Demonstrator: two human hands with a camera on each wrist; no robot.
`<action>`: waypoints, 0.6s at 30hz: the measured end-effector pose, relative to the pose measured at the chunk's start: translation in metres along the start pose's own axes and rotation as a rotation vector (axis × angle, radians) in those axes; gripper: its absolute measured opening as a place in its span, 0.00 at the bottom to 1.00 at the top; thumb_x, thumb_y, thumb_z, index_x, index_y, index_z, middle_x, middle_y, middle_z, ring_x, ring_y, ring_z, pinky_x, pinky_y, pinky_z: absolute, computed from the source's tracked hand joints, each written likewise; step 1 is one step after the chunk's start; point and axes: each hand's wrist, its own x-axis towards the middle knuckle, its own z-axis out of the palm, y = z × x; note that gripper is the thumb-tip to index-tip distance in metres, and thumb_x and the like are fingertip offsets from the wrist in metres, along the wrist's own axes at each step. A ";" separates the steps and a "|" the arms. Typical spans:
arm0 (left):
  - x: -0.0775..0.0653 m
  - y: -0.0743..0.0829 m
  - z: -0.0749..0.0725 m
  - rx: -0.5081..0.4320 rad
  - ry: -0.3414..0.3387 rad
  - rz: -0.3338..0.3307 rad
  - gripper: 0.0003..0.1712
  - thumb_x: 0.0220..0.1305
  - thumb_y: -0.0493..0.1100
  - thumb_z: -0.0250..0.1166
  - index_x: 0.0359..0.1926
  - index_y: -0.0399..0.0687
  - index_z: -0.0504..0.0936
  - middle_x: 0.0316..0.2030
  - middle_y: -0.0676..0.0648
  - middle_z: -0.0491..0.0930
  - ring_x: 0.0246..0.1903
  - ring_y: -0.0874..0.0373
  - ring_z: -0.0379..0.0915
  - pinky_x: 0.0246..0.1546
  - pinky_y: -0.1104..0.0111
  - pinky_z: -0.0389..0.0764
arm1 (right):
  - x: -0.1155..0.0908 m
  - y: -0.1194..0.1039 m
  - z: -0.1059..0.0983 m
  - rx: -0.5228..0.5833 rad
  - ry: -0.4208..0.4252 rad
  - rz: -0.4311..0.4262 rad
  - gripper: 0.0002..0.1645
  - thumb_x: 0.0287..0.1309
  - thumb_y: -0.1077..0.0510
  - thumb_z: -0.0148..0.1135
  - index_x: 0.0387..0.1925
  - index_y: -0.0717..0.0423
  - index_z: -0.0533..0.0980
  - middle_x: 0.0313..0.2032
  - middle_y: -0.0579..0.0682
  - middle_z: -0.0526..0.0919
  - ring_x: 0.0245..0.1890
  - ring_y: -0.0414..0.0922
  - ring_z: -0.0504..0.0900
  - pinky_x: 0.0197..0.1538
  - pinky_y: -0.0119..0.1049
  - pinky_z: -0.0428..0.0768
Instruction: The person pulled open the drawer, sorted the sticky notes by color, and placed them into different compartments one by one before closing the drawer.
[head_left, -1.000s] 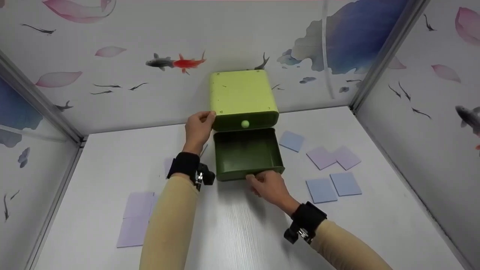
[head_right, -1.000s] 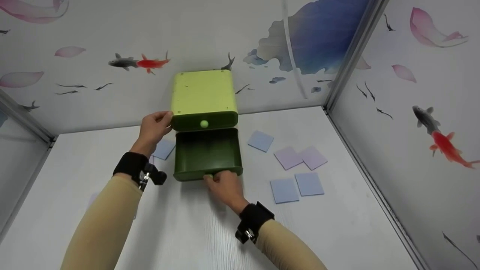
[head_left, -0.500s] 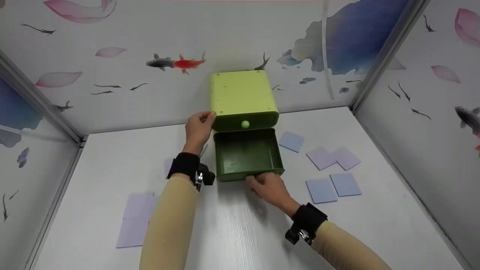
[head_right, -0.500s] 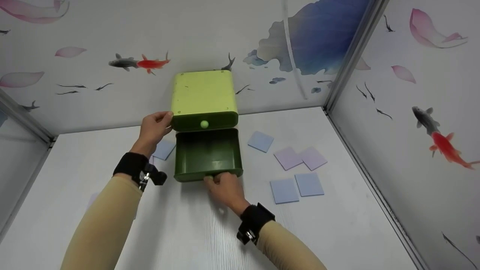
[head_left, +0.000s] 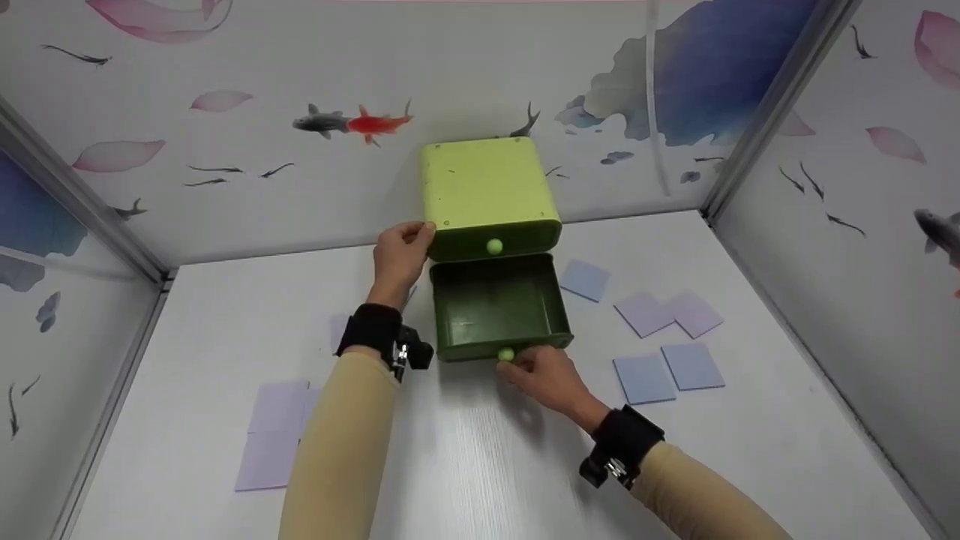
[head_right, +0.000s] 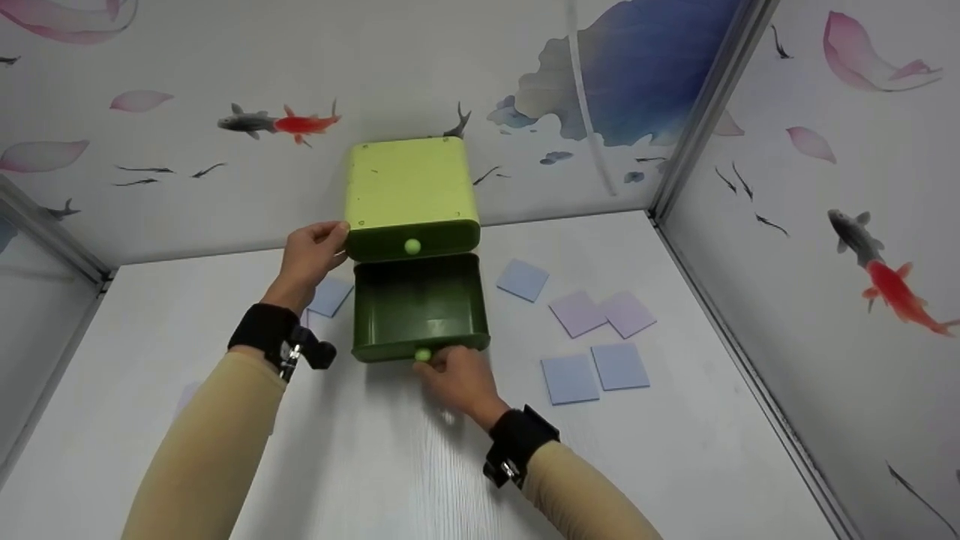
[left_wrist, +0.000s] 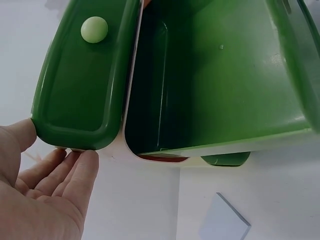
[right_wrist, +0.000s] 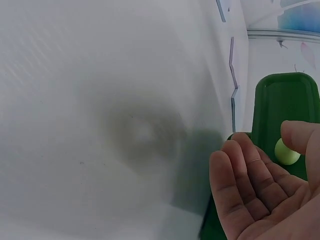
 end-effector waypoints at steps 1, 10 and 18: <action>-0.001 0.000 0.000 0.001 -0.004 0.001 0.26 0.71 0.54 0.56 0.61 0.44 0.76 0.54 0.44 0.79 0.53 0.55 0.76 0.54 0.64 0.78 | 0.000 0.000 0.000 -0.007 0.007 0.004 0.19 0.64 0.43 0.60 0.23 0.50 0.79 0.16 0.45 0.73 0.20 0.40 0.72 0.29 0.31 0.68; -0.009 -0.003 0.007 0.023 0.021 0.025 0.26 0.71 0.55 0.56 0.61 0.44 0.75 0.55 0.44 0.77 0.55 0.53 0.73 0.57 0.60 0.75 | -0.002 0.003 -0.005 -0.033 0.041 0.021 0.21 0.63 0.46 0.62 0.17 0.47 0.71 0.14 0.41 0.60 0.18 0.37 0.60 0.28 0.30 0.59; -0.017 -0.002 0.011 0.040 0.044 0.024 0.25 0.71 0.54 0.57 0.60 0.43 0.76 0.54 0.44 0.77 0.53 0.53 0.74 0.55 0.61 0.75 | -0.006 0.008 -0.010 -0.036 0.040 0.017 0.16 0.64 0.47 0.62 0.22 0.49 0.77 0.16 0.41 0.66 0.18 0.36 0.62 0.28 0.30 0.61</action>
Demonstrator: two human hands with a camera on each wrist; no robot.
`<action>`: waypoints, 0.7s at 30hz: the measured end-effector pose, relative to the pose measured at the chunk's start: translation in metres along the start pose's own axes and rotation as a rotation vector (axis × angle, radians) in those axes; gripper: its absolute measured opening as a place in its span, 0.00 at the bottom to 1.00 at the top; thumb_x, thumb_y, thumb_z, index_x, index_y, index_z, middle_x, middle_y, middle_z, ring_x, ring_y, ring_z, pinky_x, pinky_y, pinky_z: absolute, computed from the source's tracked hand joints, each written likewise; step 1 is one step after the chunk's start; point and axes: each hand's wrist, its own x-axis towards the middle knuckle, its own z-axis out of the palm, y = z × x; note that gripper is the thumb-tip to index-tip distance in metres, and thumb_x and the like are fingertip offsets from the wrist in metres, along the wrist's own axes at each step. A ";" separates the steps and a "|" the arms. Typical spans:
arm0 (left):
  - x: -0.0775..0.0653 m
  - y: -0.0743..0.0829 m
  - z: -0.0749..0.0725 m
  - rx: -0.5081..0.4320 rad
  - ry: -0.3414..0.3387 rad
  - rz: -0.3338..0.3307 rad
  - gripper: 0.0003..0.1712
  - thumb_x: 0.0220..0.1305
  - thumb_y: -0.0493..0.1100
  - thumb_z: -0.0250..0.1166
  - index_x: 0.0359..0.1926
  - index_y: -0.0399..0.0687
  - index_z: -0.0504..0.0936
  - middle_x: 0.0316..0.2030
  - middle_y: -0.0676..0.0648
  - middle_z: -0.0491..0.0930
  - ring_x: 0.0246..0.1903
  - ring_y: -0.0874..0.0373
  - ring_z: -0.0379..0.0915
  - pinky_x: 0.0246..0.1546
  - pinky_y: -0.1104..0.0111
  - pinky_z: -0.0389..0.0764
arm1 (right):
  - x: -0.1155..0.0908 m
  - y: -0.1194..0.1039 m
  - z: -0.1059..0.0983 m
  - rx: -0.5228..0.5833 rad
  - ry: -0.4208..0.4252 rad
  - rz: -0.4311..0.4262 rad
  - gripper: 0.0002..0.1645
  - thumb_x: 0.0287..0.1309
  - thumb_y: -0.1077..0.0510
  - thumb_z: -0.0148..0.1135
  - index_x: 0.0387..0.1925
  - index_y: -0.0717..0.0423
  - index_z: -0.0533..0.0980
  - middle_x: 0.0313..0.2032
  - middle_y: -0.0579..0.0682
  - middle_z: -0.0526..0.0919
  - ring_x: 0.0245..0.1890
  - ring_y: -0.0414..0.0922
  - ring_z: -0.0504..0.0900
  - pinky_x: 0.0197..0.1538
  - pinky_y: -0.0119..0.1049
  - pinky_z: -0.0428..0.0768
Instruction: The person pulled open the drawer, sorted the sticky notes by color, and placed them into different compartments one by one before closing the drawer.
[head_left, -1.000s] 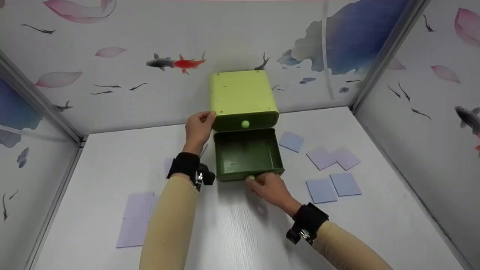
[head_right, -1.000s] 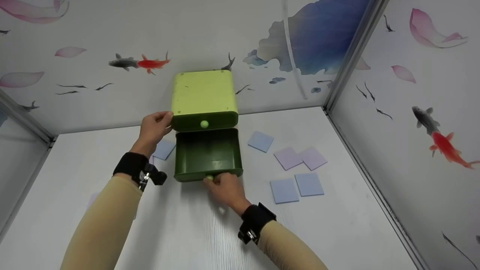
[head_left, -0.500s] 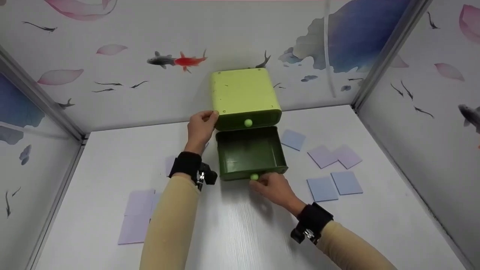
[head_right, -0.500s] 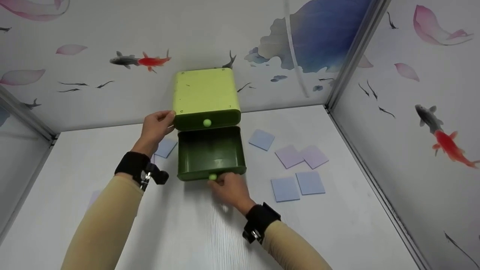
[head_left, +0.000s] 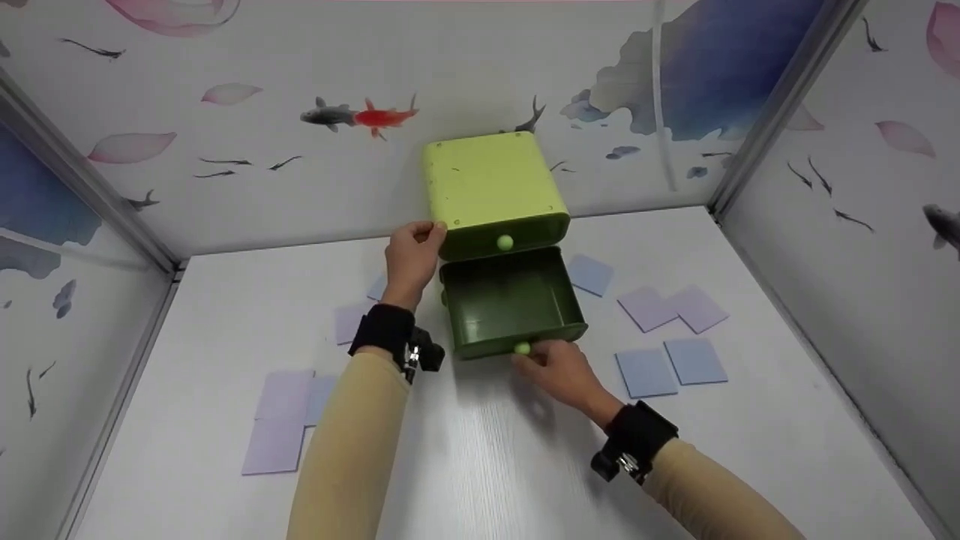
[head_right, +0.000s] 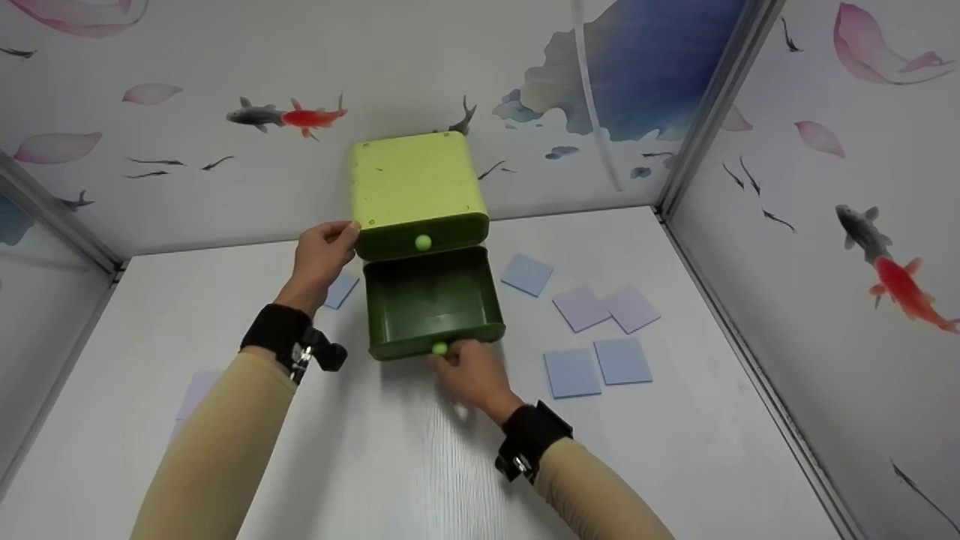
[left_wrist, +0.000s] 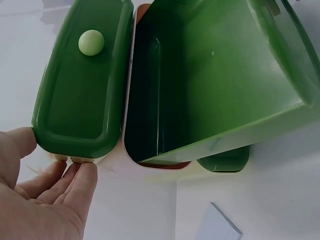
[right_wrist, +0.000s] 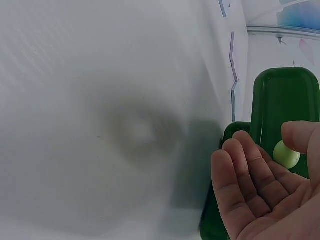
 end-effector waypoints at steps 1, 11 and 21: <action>-0.001 0.000 0.000 -0.001 -0.002 -0.002 0.25 0.71 0.54 0.57 0.60 0.43 0.76 0.54 0.44 0.77 0.53 0.53 0.74 0.55 0.61 0.76 | 0.000 0.000 0.000 -0.004 0.003 -0.006 0.16 0.64 0.48 0.62 0.22 0.49 0.77 0.16 0.41 0.67 0.18 0.36 0.63 0.28 0.29 0.61; -0.001 -0.003 -0.003 -0.012 -0.008 -0.025 0.25 0.71 0.54 0.56 0.60 0.44 0.75 0.55 0.44 0.77 0.55 0.53 0.73 0.56 0.61 0.75 | -0.001 0.000 0.002 -0.001 -0.024 -0.011 0.18 0.64 0.47 0.61 0.20 0.48 0.74 0.16 0.42 0.64 0.18 0.36 0.62 0.28 0.30 0.60; 0.001 -0.001 -0.002 -0.007 -0.015 -0.008 0.28 0.72 0.55 0.55 0.65 0.44 0.73 0.57 0.44 0.77 0.59 0.53 0.72 0.59 0.61 0.74 | -0.001 0.016 -0.006 -0.068 -0.094 -0.017 0.07 0.61 0.60 0.63 0.36 0.59 0.84 0.24 0.45 0.80 0.23 0.38 0.70 0.31 0.32 0.69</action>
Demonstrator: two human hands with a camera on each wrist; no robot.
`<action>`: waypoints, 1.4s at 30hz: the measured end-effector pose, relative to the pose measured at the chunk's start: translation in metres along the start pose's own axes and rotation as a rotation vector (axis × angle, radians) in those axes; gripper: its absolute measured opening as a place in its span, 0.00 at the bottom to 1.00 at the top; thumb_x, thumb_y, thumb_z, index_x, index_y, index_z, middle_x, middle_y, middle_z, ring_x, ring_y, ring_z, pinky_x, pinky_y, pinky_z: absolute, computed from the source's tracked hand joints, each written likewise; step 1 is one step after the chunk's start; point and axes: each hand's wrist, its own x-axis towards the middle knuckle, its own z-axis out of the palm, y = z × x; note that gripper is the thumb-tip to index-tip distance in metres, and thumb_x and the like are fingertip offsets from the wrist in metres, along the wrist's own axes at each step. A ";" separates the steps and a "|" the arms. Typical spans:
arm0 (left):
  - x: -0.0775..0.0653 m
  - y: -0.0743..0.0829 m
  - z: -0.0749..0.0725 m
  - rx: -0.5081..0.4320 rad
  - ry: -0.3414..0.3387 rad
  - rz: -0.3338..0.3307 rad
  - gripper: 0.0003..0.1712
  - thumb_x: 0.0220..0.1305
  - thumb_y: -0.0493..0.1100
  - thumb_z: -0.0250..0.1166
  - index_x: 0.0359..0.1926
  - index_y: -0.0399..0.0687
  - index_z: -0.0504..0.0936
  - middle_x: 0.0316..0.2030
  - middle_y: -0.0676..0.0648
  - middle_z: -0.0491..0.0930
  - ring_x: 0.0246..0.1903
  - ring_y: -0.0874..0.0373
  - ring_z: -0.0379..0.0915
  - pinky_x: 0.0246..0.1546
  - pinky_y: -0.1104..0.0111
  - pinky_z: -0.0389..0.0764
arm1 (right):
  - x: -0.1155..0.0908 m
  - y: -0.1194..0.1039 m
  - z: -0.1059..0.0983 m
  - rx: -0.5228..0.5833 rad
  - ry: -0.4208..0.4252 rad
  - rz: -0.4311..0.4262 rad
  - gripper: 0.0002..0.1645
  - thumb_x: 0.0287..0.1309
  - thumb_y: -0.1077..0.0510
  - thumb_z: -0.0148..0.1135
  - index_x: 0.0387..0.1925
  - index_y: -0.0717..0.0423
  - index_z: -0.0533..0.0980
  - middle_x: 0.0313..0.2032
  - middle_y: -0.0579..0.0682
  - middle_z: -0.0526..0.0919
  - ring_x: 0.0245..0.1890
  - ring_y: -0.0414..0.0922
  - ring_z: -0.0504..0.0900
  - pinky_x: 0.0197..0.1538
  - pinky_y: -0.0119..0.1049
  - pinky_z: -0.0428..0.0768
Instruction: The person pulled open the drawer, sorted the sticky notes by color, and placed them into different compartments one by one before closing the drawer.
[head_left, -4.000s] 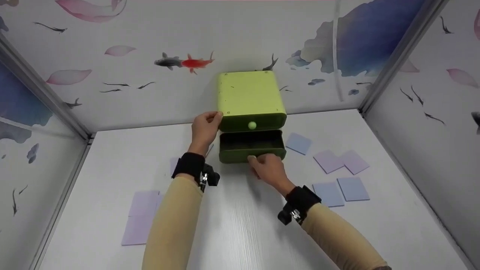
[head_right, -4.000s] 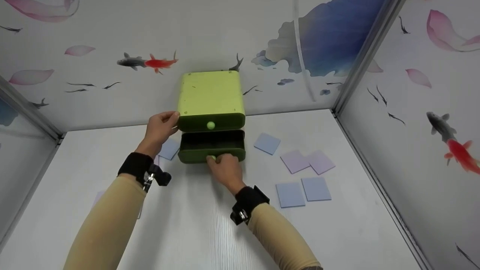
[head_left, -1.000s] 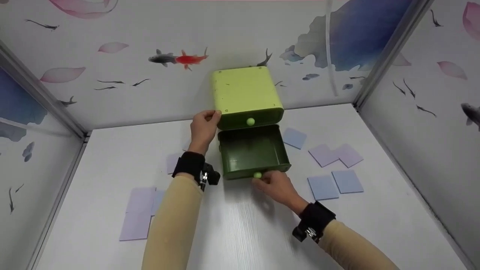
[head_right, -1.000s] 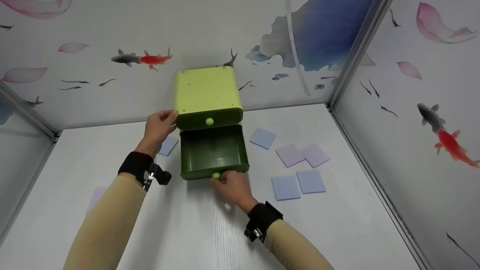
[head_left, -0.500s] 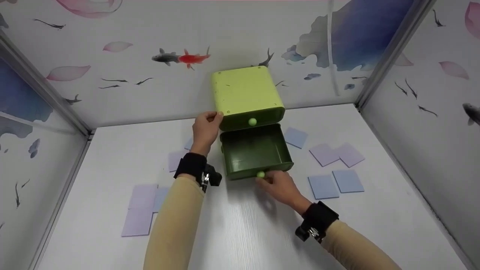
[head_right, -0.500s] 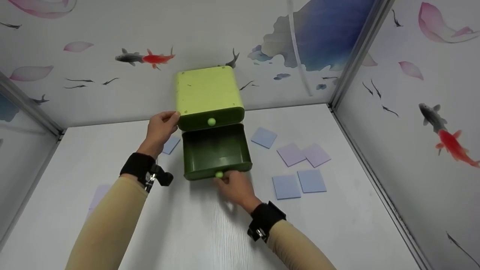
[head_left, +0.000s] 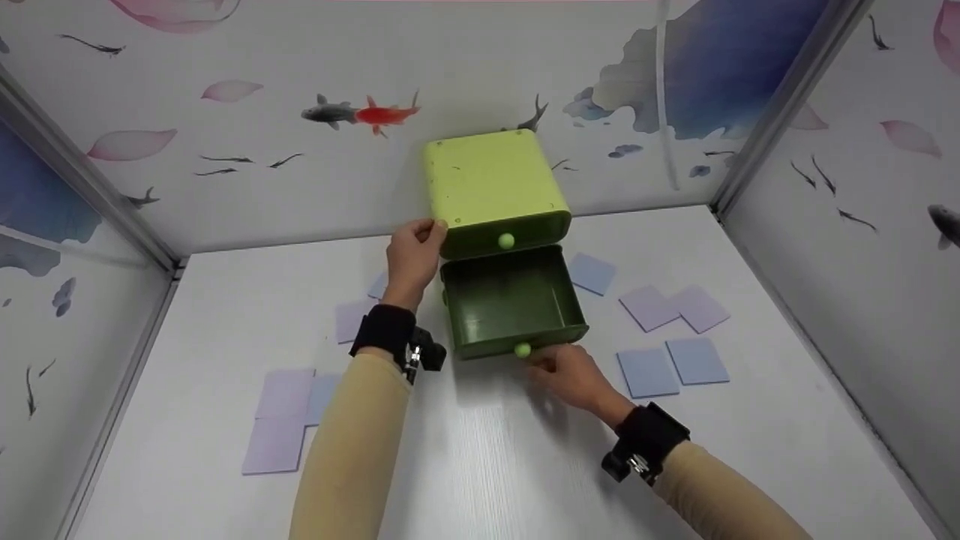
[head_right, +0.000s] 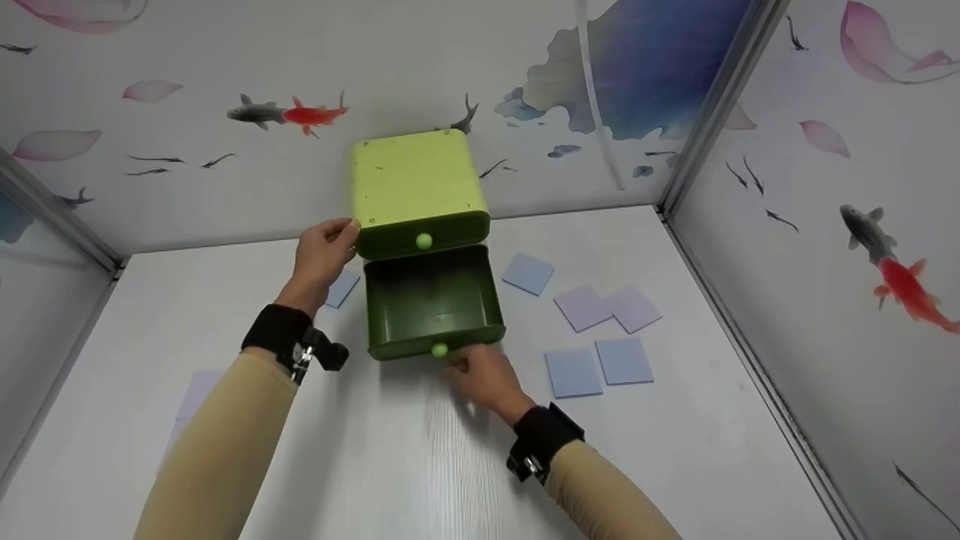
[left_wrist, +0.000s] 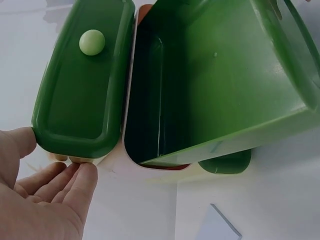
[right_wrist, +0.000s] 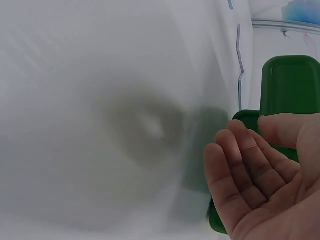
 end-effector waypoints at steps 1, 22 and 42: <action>0.000 0.000 0.000 0.003 -0.004 -0.002 0.29 0.72 0.55 0.55 0.66 0.44 0.72 0.59 0.45 0.77 0.60 0.53 0.72 0.60 0.61 0.74 | -0.001 0.003 -0.003 -0.017 -0.011 0.001 0.08 0.61 0.60 0.63 0.39 0.59 0.84 0.28 0.47 0.83 0.25 0.39 0.72 0.33 0.33 0.71; 0.002 -0.002 0.000 -0.013 -0.008 0.020 0.28 0.72 0.54 0.55 0.66 0.46 0.72 0.59 0.46 0.77 0.60 0.54 0.72 0.60 0.62 0.74 | 0.023 0.091 -0.129 -0.312 0.097 0.289 0.24 0.67 0.58 0.54 0.59 0.71 0.71 0.54 0.71 0.77 0.53 0.65 0.77 0.55 0.57 0.76; 0.003 -0.005 0.001 -0.031 -0.008 0.013 0.29 0.72 0.55 0.55 0.67 0.47 0.71 0.60 0.46 0.77 0.60 0.56 0.72 0.59 0.63 0.75 | 0.030 0.128 -0.108 -0.409 0.083 0.344 0.32 0.67 0.52 0.50 0.63 0.73 0.64 0.63 0.75 0.64 0.61 0.71 0.64 0.63 0.67 0.63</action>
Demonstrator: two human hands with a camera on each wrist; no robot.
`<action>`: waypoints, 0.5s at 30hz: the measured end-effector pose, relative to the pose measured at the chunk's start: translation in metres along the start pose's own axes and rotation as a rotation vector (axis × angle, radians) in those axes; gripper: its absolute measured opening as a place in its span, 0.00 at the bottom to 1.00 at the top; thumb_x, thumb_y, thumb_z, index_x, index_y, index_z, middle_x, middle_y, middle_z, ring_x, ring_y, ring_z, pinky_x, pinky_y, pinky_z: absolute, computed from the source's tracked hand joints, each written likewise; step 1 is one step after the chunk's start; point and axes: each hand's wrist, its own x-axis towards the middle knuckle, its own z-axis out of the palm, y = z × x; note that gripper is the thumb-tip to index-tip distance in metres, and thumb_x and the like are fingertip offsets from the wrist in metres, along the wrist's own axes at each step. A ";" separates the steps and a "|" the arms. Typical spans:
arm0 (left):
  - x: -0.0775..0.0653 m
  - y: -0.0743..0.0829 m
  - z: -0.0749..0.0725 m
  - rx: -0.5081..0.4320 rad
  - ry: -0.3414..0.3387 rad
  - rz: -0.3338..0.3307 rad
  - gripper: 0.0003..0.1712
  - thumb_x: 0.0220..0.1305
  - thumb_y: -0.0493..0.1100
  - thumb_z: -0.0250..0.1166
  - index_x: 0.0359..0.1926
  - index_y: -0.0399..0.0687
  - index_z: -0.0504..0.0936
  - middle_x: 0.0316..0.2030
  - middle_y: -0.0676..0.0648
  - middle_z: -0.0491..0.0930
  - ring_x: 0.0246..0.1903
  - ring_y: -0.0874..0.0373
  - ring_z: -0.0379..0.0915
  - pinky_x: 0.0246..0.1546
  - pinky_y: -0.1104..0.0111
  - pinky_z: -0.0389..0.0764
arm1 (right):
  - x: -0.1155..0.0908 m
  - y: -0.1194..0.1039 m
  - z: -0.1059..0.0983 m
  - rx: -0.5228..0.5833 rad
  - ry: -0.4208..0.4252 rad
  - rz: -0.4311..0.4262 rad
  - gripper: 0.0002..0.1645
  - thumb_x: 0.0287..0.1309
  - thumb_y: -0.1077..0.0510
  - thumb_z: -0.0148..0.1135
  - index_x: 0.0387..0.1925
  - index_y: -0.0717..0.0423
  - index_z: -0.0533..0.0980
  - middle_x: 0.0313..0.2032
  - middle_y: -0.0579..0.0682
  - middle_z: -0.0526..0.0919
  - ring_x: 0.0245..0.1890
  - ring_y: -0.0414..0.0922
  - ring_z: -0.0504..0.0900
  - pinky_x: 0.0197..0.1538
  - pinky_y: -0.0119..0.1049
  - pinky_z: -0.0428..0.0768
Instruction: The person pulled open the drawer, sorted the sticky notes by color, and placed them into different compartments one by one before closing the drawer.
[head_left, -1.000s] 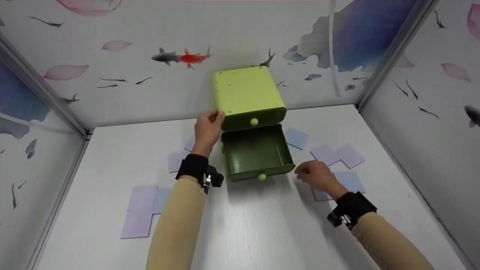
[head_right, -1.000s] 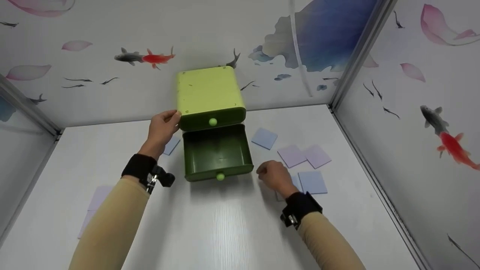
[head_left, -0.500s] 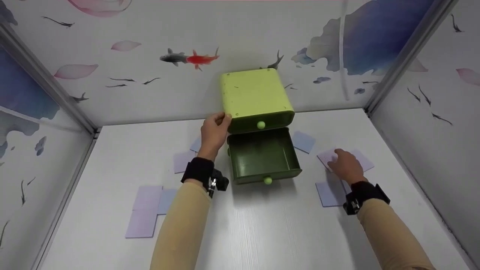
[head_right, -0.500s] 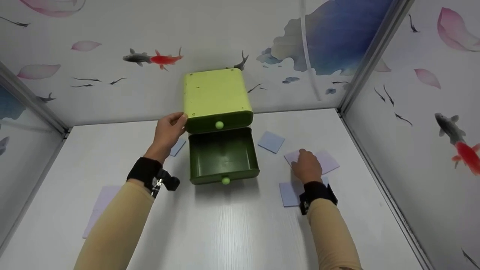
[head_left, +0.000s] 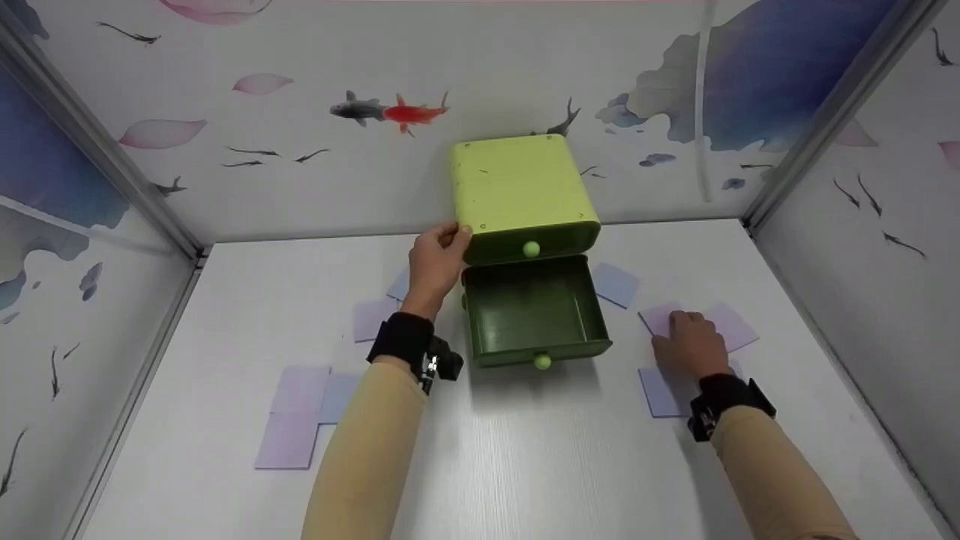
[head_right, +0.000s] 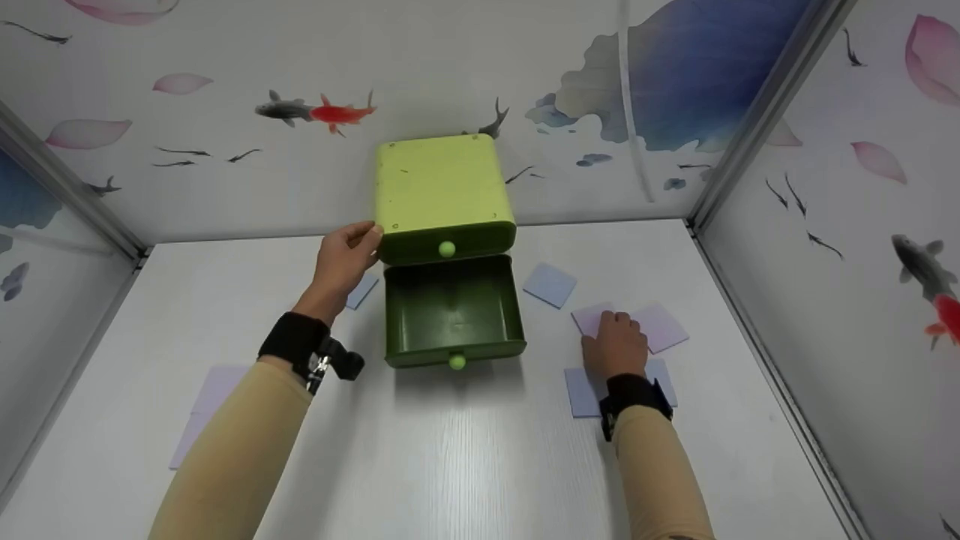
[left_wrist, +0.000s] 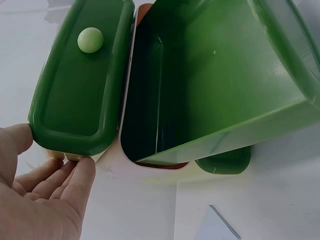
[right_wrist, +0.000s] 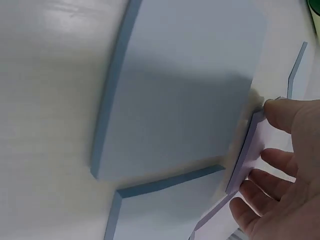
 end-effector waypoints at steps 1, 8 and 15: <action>0.000 0.000 0.000 0.000 0.001 -0.001 0.28 0.72 0.55 0.55 0.66 0.47 0.71 0.59 0.47 0.77 0.60 0.55 0.72 0.59 0.63 0.75 | 0.001 0.000 0.001 0.010 0.001 0.006 0.33 0.67 0.50 0.50 0.63 0.72 0.64 0.64 0.75 0.63 0.62 0.71 0.63 0.63 0.67 0.63; 0.002 -0.001 0.001 -0.022 -0.006 -0.022 0.28 0.72 0.55 0.55 0.66 0.47 0.71 0.59 0.47 0.77 0.58 0.56 0.73 0.57 0.63 0.76 | 0.003 -0.005 0.006 0.042 0.020 0.037 0.30 0.68 0.48 0.52 0.58 0.70 0.67 0.58 0.72 0.69 0.56 0.67 0.69 0.58 0.63 0.70; 0.001 0.000 0.000 -0.018 -0.007 -0.015 0.29 0.72 0.55 0.56 0.66 0.46 0.71 0.59 0.46 0.77 0.59 0.55 0.73 0.58 0.63 0.76 | 0.006 -0.012 0.001 0.020 -0.057 0.062 0.36 0.65 0.49 0.57 0.61 0.73 0.62 0.52 0.72 0.74 0.50 0.65 0.74 0.55 0.61 0.74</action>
